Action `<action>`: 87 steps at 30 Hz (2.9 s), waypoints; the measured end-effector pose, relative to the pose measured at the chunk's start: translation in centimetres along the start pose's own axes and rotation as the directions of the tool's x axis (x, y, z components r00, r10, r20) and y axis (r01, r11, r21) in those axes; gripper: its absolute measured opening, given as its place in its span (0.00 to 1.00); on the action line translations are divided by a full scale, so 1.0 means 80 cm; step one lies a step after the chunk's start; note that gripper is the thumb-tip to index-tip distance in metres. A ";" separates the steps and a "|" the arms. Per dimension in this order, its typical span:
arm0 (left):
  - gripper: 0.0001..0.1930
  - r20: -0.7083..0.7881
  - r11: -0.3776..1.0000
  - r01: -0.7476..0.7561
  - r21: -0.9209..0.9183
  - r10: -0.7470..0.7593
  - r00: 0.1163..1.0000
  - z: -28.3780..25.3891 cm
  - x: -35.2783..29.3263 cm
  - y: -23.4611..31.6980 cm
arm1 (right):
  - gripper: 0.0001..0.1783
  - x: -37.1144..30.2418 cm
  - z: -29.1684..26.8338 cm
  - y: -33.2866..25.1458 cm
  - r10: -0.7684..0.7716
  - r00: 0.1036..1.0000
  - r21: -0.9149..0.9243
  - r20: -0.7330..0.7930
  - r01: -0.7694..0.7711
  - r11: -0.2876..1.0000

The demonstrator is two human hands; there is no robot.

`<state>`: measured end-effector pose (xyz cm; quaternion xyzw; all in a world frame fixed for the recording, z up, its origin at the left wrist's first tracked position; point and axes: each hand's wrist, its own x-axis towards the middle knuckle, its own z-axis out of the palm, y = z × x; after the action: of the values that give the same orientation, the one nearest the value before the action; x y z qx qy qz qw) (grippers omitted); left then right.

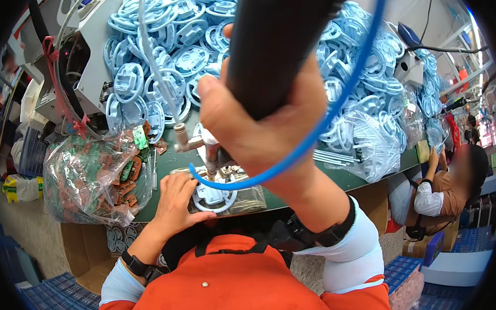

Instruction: Assemble small toy components using a manual screwdriver and a motorized drill.

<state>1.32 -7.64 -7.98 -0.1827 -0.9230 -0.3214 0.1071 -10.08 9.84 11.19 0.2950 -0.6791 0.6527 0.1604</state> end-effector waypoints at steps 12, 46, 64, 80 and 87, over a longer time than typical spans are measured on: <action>0.50 0.149 0.996 0.083 0.038 -0.088 0.985 -0.001 0.020 0.013 | 0.22 -0.003 0.005 0.030 0.011 0.998 -0.044 -0.059 -0.014 0.999; 0.46 0.032 0.944 0.238 -0.227 -0.237 0.971 0.042 -0.012 -0.016 | 0.19 -0.022 0.080 0.014 0.101 0.993 0.109 0.067 -0.108 0.988; 0.47 0.023 0.995 0.074 0.067 -0.076 0.997 0.025 0.018 0.015 | 0.26 -0.037 -0.017 -0.008 0.024 1.000 0.082 0.002 -0.024 0.996; 0.43 0.053 0.993 0.070 0.096 -0.076 0.996 0.033 0.015 0.013 | 0.25 -0.039 0.004 0.011 0.032 0.999 0.040 0.019 -0.032 0.999; 0.45 -0.059 0.997 0.048 0.061 -0.044 0.997 0.042 0.012 0.015 | 0.24 -0.018 -0.002 -0.063 -0.020 1.000 0.238 -0.005 0.020 0.971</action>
<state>0.67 -4.45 -9.60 -0.1486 -0.9330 -0.3001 0.1318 -5.89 10.43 14.36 0.3182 -0.5927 0.7282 0.1312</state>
